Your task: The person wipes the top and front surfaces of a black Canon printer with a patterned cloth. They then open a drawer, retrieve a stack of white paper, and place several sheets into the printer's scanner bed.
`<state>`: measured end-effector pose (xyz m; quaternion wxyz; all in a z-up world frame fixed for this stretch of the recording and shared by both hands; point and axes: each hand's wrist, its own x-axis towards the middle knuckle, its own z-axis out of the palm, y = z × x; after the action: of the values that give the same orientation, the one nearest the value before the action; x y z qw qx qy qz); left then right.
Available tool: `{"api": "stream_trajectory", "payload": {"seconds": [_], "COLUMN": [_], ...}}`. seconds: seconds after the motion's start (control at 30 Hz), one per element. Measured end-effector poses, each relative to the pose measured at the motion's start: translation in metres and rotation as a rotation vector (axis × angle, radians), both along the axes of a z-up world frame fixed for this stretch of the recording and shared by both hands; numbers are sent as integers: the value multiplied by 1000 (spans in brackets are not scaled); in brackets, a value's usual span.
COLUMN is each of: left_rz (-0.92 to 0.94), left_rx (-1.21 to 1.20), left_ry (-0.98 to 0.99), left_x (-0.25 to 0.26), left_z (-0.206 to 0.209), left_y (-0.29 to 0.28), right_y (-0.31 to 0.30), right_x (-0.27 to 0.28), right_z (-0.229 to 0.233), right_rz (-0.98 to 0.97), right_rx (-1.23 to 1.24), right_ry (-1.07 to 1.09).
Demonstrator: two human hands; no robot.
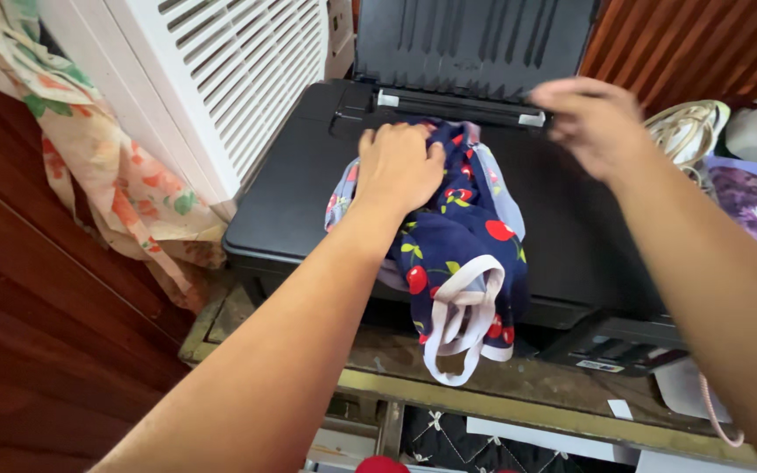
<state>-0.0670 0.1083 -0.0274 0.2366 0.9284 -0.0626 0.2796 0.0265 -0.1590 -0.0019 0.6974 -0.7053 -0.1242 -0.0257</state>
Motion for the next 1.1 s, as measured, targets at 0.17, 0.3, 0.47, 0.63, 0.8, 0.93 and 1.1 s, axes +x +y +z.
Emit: {"api": "stream_trajectory", "payload": {"seconds": [0.17, 0.3, 0.47, 0.63, 0.8, 0.93, 1.1], "left_rz": [203, 171, 177, 151, 187, 270, 187], "left_rx": [130, 145, 224, 263, 230, 318, 239], "left_ry": [185, 228, 297, 310, 187, 145, 184], "left_x": [17, 40, 72, 90, 98, 102, 87], "left_z": [-10, -2, 8, 6, -14, -10, -1], "left_y": [0, 4, -1, -6, -29, -38, -43], "right_y": [-86, -109, -92, -73, -76, -73, -70], "right_x": [-47, -60, -70, -81, -86, -85, -86], "right_z": [-21, -38, -37, -22, -18, -18, -15], "right_rz": [-611, -736, -604, -634, -679, -764, -747], "right_rx": [115, 149, -37, -120, -140, -142, -113], "right_ry": [-67, -196, -342, -297, -247, -198, -169]}}
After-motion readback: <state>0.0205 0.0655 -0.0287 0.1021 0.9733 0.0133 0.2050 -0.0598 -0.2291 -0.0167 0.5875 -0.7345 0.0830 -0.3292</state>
